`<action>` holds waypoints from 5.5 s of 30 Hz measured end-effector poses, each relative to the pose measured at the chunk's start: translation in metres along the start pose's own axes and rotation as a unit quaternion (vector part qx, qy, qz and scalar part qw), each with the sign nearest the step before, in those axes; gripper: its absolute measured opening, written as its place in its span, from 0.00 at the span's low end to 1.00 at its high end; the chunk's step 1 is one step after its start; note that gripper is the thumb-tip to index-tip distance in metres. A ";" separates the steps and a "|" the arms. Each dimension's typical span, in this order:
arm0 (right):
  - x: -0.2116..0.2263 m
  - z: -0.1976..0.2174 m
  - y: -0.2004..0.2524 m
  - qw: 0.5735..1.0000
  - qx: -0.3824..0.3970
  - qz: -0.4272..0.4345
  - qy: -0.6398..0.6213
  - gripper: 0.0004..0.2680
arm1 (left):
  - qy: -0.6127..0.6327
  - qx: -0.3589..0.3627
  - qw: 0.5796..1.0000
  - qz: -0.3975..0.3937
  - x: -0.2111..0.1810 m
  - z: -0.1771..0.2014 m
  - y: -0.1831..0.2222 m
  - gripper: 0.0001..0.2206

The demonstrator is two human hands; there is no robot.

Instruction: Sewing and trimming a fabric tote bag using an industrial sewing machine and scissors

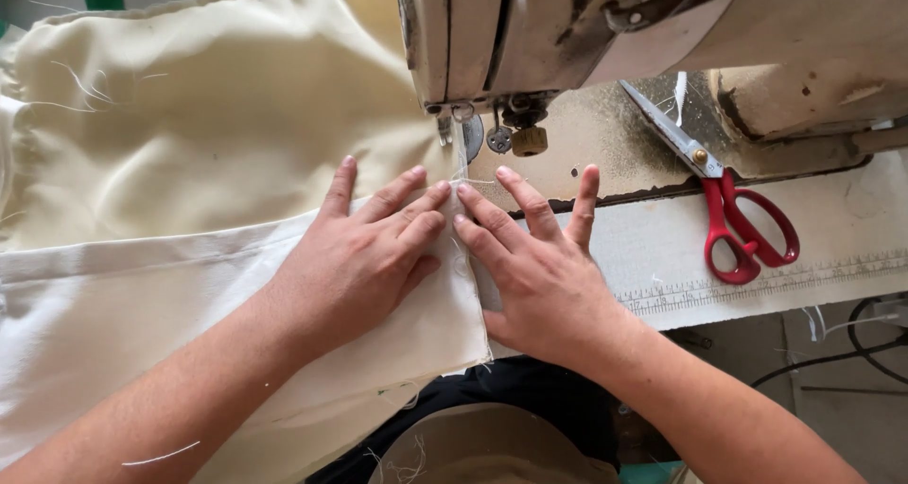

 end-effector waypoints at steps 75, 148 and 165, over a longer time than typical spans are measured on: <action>0.068 0.006 0.056 0.986 -0.073 -0.061 0.140 0.20 | -0.225 0.263 0.930 0.125 -0.055 0.004 0.026 0.31; -0.044 0.028 -0.014 0.992 -0.111 -0.067 -0.008 0.12 | -0.138 -0.087 0.984 -0.075 -0.011 0.037 -0.016 0.04; 0.005 0.011 -0.002 0.974 -0.189 -0.019 -0.123 0.02 | -0.095 -0.090 0.988 -0.088 -0.010 0.028 -0.013 0.04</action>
Point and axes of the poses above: each hand's wrist, its own y-axis away from the middle knuckle, its own z-axis out of the back of the hand, x = y × z, the point moved 4 cm from there along -y, towards the middle knuckle, and after that the axes turned 1 degree about -z, right-handed, at the moved point
